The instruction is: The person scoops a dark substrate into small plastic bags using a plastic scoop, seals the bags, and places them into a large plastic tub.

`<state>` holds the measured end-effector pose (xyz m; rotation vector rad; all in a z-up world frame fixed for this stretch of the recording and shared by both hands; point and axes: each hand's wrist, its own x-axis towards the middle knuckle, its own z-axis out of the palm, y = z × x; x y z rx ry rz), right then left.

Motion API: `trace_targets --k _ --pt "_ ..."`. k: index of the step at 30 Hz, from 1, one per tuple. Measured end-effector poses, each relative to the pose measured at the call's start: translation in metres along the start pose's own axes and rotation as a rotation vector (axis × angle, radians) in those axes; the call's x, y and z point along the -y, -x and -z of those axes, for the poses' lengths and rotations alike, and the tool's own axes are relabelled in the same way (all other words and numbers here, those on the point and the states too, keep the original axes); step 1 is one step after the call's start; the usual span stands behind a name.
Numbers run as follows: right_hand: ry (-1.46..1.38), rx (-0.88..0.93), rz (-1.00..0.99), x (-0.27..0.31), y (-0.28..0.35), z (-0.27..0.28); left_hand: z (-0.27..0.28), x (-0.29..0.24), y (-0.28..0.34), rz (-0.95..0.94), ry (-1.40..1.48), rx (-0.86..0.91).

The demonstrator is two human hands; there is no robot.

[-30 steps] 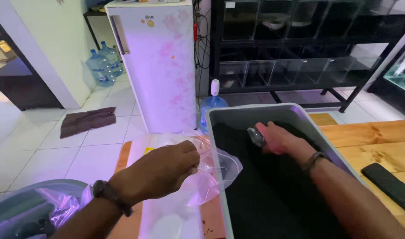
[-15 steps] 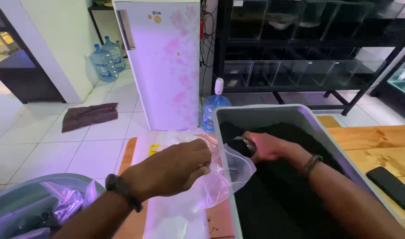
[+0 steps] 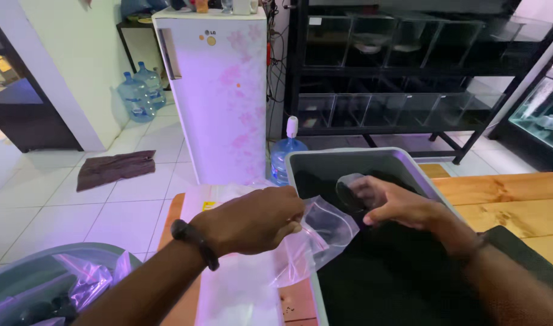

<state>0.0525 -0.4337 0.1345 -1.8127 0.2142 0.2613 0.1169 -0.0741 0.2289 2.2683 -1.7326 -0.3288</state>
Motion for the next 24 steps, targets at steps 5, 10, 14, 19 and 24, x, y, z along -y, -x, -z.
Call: trace_targets --k 5,10,14,19,24 --pt "0.08 -0.101 0.068 0.024 0.029 0.026 0.003 -0.003 -0.009 -0.005 0.001 0.023" --pt "0.189 -0.034 0.071 0.084 0.058 0.024 0.001 -0.003 -0.016 -0.016 0.034 0.018" --pt "0.423 0.168 -0.004 0.124 0.066 -0.002 0.006 -0.013 -0.015 -0.025 0.076 0.019" --pt "0.627 0.281 -0.042 0.148 0.057 -0.023 0.004 -0.013 -0.013 -0.013 0.143 -0.027" --pt "0.804 0.279 -0.202 0.179 0.046 -0.057 -0.001 -0.007 -0.009 -0.064 0.214 -0.113"
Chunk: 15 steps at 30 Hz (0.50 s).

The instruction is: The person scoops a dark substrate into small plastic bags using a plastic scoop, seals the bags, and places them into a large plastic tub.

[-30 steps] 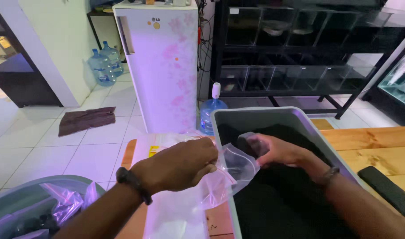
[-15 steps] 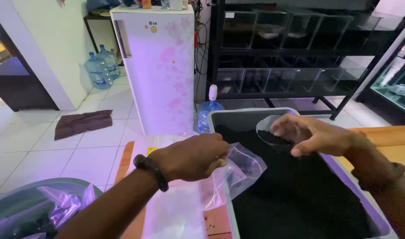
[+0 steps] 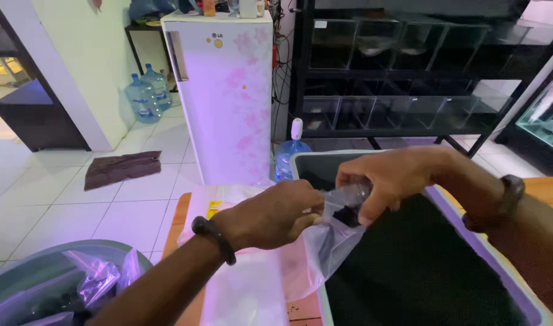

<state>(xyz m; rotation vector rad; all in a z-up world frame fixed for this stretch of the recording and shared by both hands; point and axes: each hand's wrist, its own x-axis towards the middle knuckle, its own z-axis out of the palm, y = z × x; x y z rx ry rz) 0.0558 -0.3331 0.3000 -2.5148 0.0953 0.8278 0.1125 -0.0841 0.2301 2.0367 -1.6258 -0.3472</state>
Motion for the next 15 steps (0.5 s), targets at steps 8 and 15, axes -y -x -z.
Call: trace_targets --k 8,15 --pt "0.158 -0.017 -0.072 0.05 0.001 0.009 -0.006 0.016 0.015 -0.127 0.083 -0.234" --pt "0.147 -0.016 -0.067 0.057 0.004 0.003 -0.011 0.025 0.018 -0.109 0.098 -0.264"
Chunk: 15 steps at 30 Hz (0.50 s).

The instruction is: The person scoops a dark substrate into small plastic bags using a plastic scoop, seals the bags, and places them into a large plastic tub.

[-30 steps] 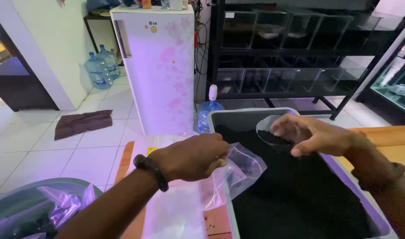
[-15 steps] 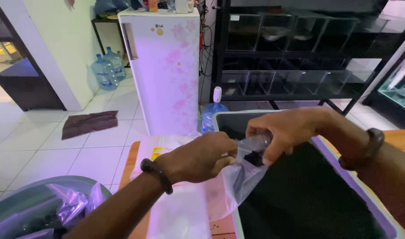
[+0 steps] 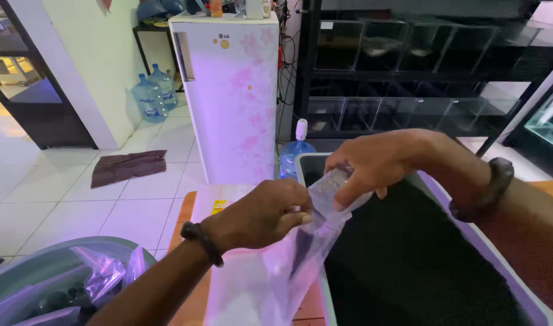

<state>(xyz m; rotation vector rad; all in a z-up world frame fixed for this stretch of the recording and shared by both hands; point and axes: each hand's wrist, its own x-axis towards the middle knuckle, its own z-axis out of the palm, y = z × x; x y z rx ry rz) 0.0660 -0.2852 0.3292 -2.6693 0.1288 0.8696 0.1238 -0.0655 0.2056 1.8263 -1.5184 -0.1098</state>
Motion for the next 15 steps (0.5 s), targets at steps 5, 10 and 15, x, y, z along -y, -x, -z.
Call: trace_targets --k 5,10,15 --pt "-0.141 -0.045 0.001 -0.011 0.011 0.0 -0.005 0.012 0.007 0.028 -0.007 0.02" --pt "-0.222 -0.239 0.017 -0.082 -0.01 -0.011 0.001 0.02 0.019 0.049 -0.032 0.036" --pt "-0.185 -0.397 -0.07 -0.194 -0.108 -0.041 0.004 0.028 0.021 0.047 -0.106 0.02"
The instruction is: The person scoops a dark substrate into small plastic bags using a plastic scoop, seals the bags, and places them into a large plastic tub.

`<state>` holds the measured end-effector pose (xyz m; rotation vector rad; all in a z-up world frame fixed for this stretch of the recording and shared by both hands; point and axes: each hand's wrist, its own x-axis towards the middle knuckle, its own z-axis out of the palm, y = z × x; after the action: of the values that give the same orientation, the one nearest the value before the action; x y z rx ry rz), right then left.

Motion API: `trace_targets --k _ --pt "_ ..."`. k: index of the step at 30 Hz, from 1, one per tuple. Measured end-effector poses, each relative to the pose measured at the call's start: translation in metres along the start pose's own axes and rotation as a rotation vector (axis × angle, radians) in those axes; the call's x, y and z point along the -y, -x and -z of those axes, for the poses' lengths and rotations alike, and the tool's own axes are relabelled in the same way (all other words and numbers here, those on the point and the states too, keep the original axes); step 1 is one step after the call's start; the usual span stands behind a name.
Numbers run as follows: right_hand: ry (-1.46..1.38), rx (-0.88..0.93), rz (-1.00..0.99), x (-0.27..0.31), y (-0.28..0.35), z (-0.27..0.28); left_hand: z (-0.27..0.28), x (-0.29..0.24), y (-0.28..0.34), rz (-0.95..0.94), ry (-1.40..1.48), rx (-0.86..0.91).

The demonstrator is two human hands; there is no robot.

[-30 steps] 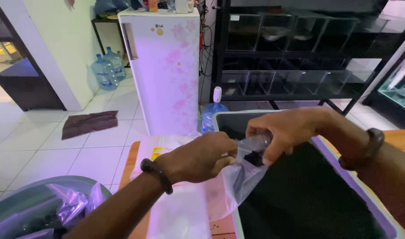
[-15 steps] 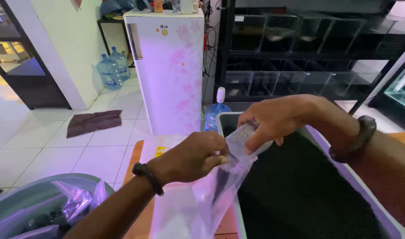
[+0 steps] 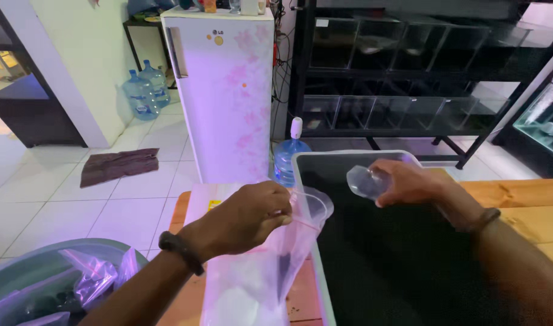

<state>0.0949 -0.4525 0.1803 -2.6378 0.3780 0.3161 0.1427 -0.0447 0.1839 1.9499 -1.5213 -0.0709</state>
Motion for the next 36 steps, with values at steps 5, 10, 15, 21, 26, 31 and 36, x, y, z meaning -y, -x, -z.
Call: trace_targets --k 5,10,15,21,26,31,36 --pt "0.405 -0.018 -0.029 -0.071 -0.072 -0.047 -0.004 0.005 -0.001 0.019 -0.061 -0.031" --pt "0.486 -0.062 -0.132 -0.079 -0.129 -0.088 -0.009 0.009 -0.001 0.022 -0.086 -0.067" --pt "0.385 -0.015 0.071 -0.027 -0.139 -0.104 -0.013 0.007 0.002 0.068 -0.124 -0.095" --pt "0.041 -0.027 0.062 0.027 -0.117 -0.103 -0.034 0.032 0.002 -0.039 -0.196 -0.186" --pt "-0.634 0.132 0.003 0.018 -0.1 -0.101 -0.031 0.029 0.0 0.017 -0.262 -0.107" --pt "-0.807 0.111 0.068 -0.009 -0.065 -0.08 -0.025 0.022 -0.009 0.027 -0.198 -0.101" --pt "-1.008 0.095 0.04 -0.025 -0.011 -0.048 -0.035 0.021 -0.021 0.043 -0.2 -0.103"
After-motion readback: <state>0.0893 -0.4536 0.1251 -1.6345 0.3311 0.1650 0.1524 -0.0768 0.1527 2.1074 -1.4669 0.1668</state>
